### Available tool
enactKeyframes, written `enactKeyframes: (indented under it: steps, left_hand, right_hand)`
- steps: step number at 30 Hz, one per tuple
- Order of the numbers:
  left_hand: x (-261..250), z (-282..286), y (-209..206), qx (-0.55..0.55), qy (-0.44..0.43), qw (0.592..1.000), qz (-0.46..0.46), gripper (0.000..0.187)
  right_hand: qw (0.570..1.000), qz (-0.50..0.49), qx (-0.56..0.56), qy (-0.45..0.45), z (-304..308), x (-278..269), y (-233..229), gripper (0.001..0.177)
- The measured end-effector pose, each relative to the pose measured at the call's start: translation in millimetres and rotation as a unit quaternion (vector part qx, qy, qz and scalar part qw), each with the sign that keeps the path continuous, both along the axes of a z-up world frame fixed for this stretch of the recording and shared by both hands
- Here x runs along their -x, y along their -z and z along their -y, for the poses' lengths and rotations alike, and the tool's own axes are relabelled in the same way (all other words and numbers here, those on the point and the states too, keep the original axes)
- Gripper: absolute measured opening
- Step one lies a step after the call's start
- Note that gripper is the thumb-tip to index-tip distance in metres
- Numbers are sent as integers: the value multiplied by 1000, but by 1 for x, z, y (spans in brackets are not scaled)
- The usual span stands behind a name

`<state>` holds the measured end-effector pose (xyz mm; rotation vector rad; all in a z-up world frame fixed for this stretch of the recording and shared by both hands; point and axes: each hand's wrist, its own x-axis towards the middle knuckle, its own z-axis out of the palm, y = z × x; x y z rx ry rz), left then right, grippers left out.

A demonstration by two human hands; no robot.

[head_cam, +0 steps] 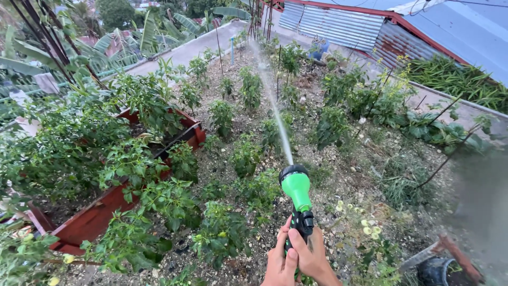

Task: Watering various plants in a rooftop garden using a hose with a spray nozzle.

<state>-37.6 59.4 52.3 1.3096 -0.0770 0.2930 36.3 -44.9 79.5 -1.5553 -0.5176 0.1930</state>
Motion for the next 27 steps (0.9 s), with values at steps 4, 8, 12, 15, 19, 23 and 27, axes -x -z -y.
enactKeyframes:
  steps: [4,8,12,15,19,23,27]
  left_hand:
    - [-5,7,3,7,7,1000,11,85]
    - [-4,11,6,13,9,1000,10,85]
    - [-5,19,22,14,-13,1000,-1,85]
    - [-6,22,26,3,-45,999,-1,84]
    - [-4,23,18,16,-53,998,-10,85]
    - [0,21,9,30,-35,999,-11,85]
    - [4,24,8,35,-28,999,-24,86]
  right_hand:
    - [999,-11,22,24,10,-8,17,32]
    - [1000,0,2,5,10,-7,2,34]
    - [1000,-1,10,-23,12,-6,-4,35]
    - [999,-19,10,-41,10,-6,-6,34]
    - [998,-40,-17,-45,10,-6,4,30]
    - [1000,-9,21,-9,12,-4,2,30]
    - [999,-18,1,-28,17,-4,15,30]
